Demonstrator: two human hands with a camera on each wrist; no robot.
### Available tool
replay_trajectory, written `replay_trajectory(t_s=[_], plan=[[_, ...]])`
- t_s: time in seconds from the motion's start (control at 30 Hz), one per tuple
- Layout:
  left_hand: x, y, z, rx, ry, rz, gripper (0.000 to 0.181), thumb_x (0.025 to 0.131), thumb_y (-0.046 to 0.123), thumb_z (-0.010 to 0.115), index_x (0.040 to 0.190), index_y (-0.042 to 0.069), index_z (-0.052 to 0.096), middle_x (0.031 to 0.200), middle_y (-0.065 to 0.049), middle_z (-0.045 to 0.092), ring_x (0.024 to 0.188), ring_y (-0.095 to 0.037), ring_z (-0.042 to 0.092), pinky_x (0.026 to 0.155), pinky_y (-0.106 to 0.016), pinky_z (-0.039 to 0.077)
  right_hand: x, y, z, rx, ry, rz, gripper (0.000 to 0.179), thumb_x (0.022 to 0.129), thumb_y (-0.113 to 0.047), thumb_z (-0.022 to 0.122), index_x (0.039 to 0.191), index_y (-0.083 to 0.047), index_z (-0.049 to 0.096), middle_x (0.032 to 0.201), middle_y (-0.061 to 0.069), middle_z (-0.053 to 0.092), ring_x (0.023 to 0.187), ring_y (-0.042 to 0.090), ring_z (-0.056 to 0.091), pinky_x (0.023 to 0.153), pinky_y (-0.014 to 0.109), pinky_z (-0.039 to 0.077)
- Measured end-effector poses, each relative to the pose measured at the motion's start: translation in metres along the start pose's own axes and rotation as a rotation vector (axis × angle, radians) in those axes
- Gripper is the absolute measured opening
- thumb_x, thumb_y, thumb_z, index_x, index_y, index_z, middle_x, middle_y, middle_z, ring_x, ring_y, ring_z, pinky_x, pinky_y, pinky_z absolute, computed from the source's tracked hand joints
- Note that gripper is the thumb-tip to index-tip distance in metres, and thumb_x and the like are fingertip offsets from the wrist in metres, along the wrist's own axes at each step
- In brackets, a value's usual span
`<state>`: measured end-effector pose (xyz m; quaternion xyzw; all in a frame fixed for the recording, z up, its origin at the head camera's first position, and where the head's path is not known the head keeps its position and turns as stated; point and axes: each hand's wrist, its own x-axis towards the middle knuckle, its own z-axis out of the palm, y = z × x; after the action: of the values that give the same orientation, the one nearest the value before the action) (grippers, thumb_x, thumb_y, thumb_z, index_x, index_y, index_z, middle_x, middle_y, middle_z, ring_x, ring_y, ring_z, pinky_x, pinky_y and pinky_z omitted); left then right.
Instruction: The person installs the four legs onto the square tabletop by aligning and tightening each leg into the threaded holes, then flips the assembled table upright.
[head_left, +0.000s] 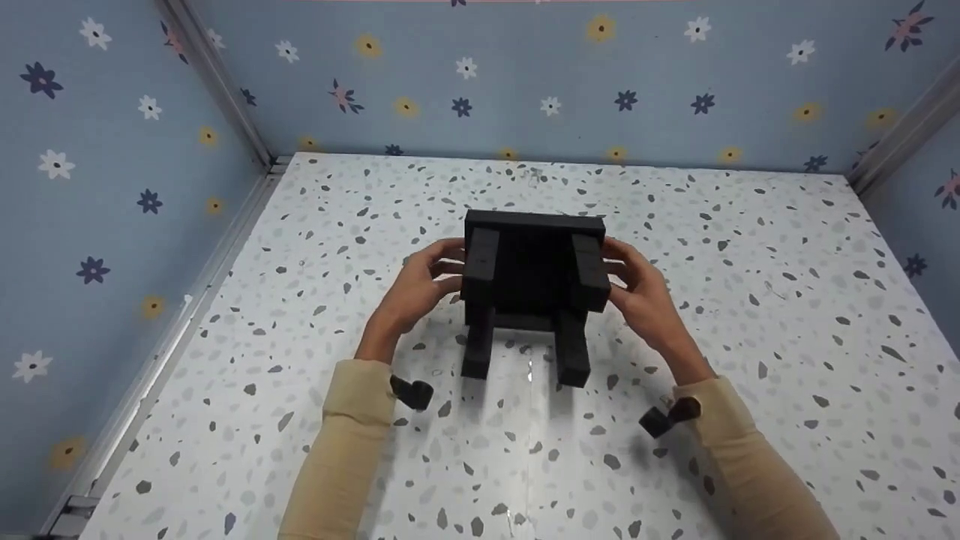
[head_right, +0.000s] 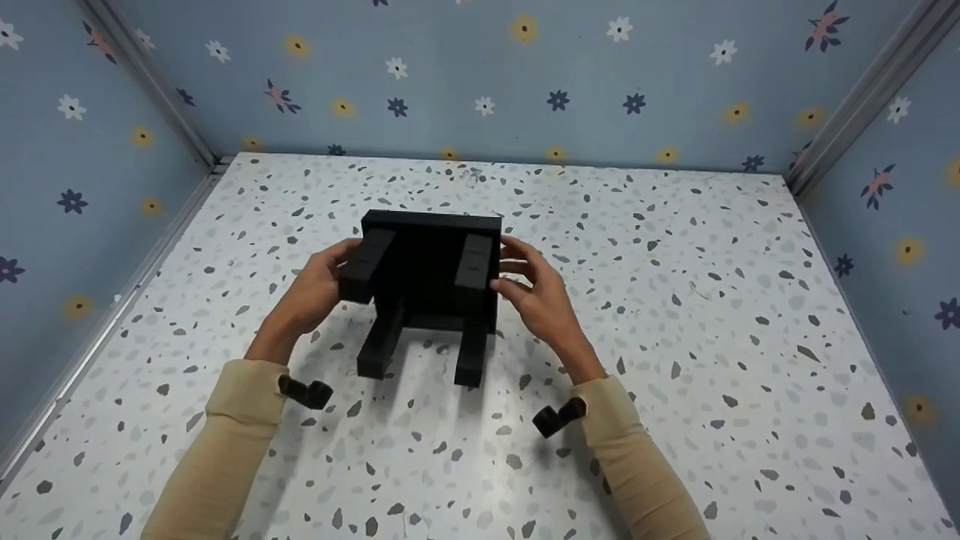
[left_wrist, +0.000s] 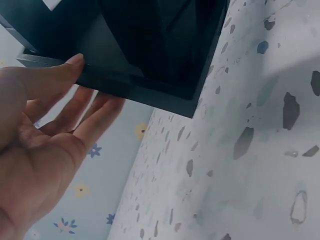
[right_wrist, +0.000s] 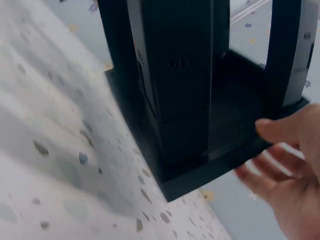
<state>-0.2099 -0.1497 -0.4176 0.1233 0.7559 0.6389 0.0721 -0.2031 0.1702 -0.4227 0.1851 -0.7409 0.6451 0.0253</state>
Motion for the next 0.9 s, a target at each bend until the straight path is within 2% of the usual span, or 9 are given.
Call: replay_trajectory(t_s=[0.07, 0.27, 0.33, 0.4, 0.53, 0.63, 0.77, 0.9], plan=[[0.001, 0.004, 0.001, 0.000, 0.016, 0.044, 0.049, 0.087, -0.004, 0.062, 0.132, 0.014, 0.053, 0.124, -0.007, 0.058, 0.113, -0.022, 0.058, 0.093, -0.037, 0.050, 0.000, -0.001, -0.001, -0.005, 0.014, -0.069, 0.054, 0.088, 0.000, 0.065, 0.138, -0.005, 0.047, 0.127, 0.011, 0.055, 0.112, 0.022, 0.059, 0.095, 0.030, 0.051], [-0.004, 0.021, 0.009, -0.098, 0.044, 0.123, 0.040, 0.086, -0.011, 0.060, 0.122, 0.004, 0.057, 0.118, -0.012, 0.060, 0.113, -0.024, 0.058, 0.094, -0.036, 0.052, -0.003, -0.005, 0.000, -0.040, 0.049, -0.270, 0.050, 0.082, 0.016, 0.063, 0.129, 0.005, 0.049, 0.120, 0.007, 0.057, 0.112, 0.019, 0.056, 0.098, 0.030, 0.048], [-0.008, 0.029, 0.012, -0.088, 0.056, 0.147, 0.036, 0.085, -0.012, 0.060, 0.118, 0.002, 0.058, 0.116, -0.014, 0.062, 0.114, -0.023, 0.058, 0.095, -0.034, 0.051, -0.005, -0.008, 0.002, -0.058, 0.049, -0.352, 0.048, 0.078, 0.023, 0.061, 0.123, 0.010, 0.050, 0.117, 0.009, 0.056, 0.111, 0.017, 0.056, 0.097, 0.029, 0.049], [-0.010, 0.032, 0.014, -0.072, 0.062, 0.172, 0.035, 0.084, -0.013, 0.061, 0.116, -0.001, 0.057, 0.117, -0.015, 0.061, 0.115, -0.023, 0.058, 0.098, -0.032, 0.049, -0.007, -0.012, 0.003, -0.077, 0.046, -0.441, 0.046, 0.074, 0.029, 0.058, 0.117, 0.015, 0.050, 0.113, 0.016, 0.056, 0.110, 0.018, 0.056, 0.096, 0.030, 0.050], [-0.007, 0.024, 0.017, -0.042, 0.079, 0.233, 0.034, 0.084, -0.014, 0.062, 0.116, -0.004, 0.056, 0.121, -0.018, 0.058, 0.121, -0.025, 0.054, 0.102, -0.031, 0.046, -0.006, -0.012, 0.005, -0.123, 0.056, -0.578, 0.045, 0.069, 0.034, 0.053, 0.111, 0.019, 0.051, 0.108, 0.030, 0.052, 0.107, 0.022, 0.056, 0.097, 0.032, 0.050], [-0.002, 0.014, 0.018, 0.004, 0.097, 0.293, 0.034, 0.085, -0.012, 0.061, 0.117, -0.001, 0.057, 0.121, -0.015, 0.056, 0.124, -0.023, 0.053, 0.102, -0.031, 0.046, -0.004, -0.003, 0.004, -0.174, 0.075, -0.628, 0.051, 0.066, 0.037, 0.051, 0.112, 0.016, 0.053, 0.110, 0.030, 0.052, 0.108, 0.024, 0.056, 0.100, 0.033, 0.048], [0.003, 0.007, 0.021, 0.103, 0.133, 0.397, 0.031, 0.087, -0.010, 0.061, 0.115, 0.004, 0.058, 0.120, -0.009, 0.055, 0.124, -0.019, 0.052, 0.101, -0.031, 0.046, -0.002, 0.005, 0.001, -0.235, 0.092, -0.696, 0.050, 0.068, 0.034, 0.055, 0.113, 0.012, 0.055, 0.113, 0.027, 0.052, 0.110, 0.029, 0.056, 0.102, 0.035, 0.046], [0.006, 0.003, 0.023, 0.183, 0.166, 0.520, 0.028, 0.088, -0.010, 0.059, 0.111, 0.004, 0.058, 0.121, -0.011, 0.055, 0.123, -0.019, 0.052, 0.099, -0.030, 0.048, -0.001, 0.009, -0.002, -0.323, 0.087, -0.778, 0.047, 0.069, 0.030, 0.058, 0.111, 0.011, 0.055, 0.115, 0.026, 0.053, 0.113, 0.033, 0.055, 0.103, 0.034, 0.045]])
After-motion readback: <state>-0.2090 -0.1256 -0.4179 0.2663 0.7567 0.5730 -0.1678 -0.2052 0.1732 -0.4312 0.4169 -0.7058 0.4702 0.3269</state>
